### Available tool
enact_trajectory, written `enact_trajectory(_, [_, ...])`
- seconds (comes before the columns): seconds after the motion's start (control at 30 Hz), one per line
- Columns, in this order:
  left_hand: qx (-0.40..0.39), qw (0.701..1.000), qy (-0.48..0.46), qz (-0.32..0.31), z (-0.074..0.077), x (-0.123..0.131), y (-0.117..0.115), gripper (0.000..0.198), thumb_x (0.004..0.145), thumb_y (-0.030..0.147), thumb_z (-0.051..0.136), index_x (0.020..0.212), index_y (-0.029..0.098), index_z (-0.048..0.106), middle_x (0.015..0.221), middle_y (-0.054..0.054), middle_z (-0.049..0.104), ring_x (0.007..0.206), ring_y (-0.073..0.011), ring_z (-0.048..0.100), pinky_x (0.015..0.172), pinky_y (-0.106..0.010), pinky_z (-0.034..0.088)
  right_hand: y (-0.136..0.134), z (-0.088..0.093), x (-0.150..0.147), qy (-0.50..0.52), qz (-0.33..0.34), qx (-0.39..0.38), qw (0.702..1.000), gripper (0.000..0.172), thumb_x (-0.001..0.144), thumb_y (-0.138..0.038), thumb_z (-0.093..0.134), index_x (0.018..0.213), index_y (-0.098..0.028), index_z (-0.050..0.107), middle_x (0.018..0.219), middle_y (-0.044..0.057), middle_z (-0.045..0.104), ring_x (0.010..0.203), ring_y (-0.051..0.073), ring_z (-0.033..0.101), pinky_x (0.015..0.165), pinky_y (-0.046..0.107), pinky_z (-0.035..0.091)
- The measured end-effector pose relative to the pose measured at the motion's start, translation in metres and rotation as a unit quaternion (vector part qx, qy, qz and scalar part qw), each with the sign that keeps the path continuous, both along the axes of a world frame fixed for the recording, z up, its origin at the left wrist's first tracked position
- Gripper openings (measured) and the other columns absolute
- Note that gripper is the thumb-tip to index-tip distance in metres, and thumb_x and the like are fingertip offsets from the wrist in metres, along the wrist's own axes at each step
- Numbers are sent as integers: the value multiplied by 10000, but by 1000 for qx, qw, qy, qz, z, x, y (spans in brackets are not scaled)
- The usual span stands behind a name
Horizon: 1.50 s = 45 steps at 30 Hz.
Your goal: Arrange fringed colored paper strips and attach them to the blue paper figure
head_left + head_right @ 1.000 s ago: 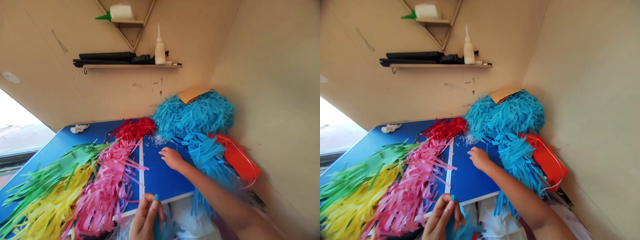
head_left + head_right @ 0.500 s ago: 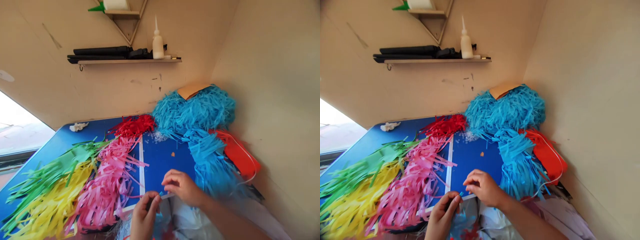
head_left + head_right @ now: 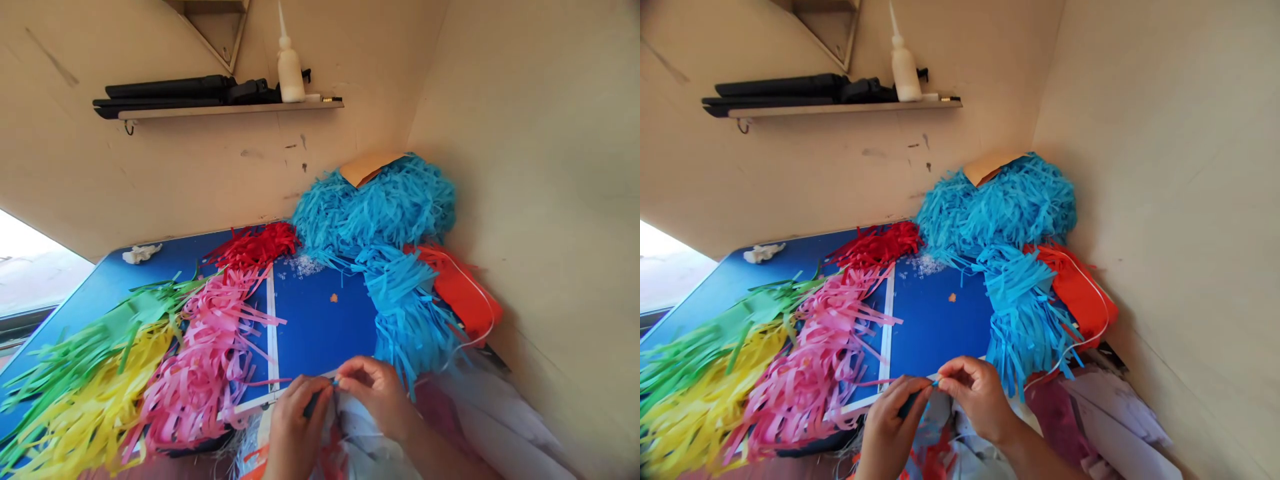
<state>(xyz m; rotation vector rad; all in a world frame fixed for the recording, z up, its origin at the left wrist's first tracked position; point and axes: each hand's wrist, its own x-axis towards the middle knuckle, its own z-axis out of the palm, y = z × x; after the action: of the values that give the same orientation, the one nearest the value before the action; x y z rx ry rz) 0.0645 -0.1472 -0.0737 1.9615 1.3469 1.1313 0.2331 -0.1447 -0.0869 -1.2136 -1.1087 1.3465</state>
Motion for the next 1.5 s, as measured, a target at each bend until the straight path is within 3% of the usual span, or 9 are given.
enact_trajectory(0.13, [21, 1000, 15, -16, 1, 0, 0, 140, 881, 260, 598, 818, 257, 723, 711, 22, 732, 622, -122, 685, 589, -186, 519, -4, 1, 3, -60, 10, 40, 997, 98, 787, -276, 709, 855, -209, 730, 833, 28, 739, 785, 181, 677, 758, 279, 521])
enact_trajectory(0.23, [2, 1000, 17, 4, -1, -2, 0, 71, 832, 283, 665, 795, 264, 723, 710, 37, 755, 625, -133, 708, 594, -186, 530, -6, -3, 5, -8, 29, 18, 999, 176, 755, -272, 748, 921, -220, 724, 897, 32, 750, 844, 190, 688, 786, 284, 526])
enact_trajectory(0.43, [-55, 998, -9, 2, 0, -4, -1, 37, 761, 280, 725, 735, 257, 714, 643, 46, 741, 563, -136, 698, 548, -177, 526, -4, -6, 7, 42, 53, -23, 997, 100, 713, -270, 787, 778, -208, 744, 774, 15, 739, 691, 148, 653, 664, 237, 501])
enact_trajectory(0.6, [-52, 999, -10, -12, 0, -4, -2, 38, 752, 262, 752, 733, 260, 719, 640, 58, 743, 546, -118, 687, 553, -159, 524, -2, -9, 10, 81, 77, -49, 992, 167, 663, -312, 835, 739, -197, 740, 709, 2, 714, 613, 125, 603, 605, 223, 467])
enact_trajectory(0.87, [-33, 995, 3, -94, 3, -6, 1, 72, 750, 288, 786, 780, 253, 730, 680, 51, 752, 590, -105, 700, 575, -142, 515, -4, -9, 14, -33, 108, 103, 988, 161, 790, -303, 760, 703, -190, 684, 774, 2, 633, 758, 139, 577, 686, 235, 431])
enact_trajectory(1.0, [-37, 994, 23, -99, 3, -10, 2, 65, 793, 274, 748, 755, 250, 701, 670, 57, 735, 594, -99, 693, 577, -150, 521, -6, -7, 18, -54, 123, 123, 983, 204, 840, -341, 722, 720, -189, 654, 785, -1, 610, 763, 138, 567, 705, 241, 426])
enact_trajectory(1.17, [79, 994, 27, -77, 0, -11, -1, 62, 827, 277, 712, 873, 245, 686, 866, 3, 762, 818, -144, 729, 800, -226, 581, -11, -6, 16, -89, 85, 146, 982, 142, 883, -306, 675, 794, -199, 647, 796, 5, 651, 764, 145, 600, 713, 246, 447])
enact_trajectory(1.3, [160, 984, 29, -79, 3, -4, -4, 85, 892, 184, 614, 868, 240, 674, 790, 20, 740, 769, -116, 717, 896, -247, 559, -16, 1, 12, -111, 54, 175, 977, 131, 899, -277, 655, 792, -203, 638, 805, 7, 667, 770, 141, 624, 725, 238, 466])
enact_trajectory(1.5, [191, 978, 45, -64, 2, 3, -4, 106, 881, 156, 599, 854, 239, 660, 777, 28, 738, 748, -120, 712, 933, -276, 543, -18, 8, 14, -164, 29, 208, 964, 119, 917, -246, 609, 806, -205, 617, 800, 14, 661, 764, 140, 626, 716, 230, 474])
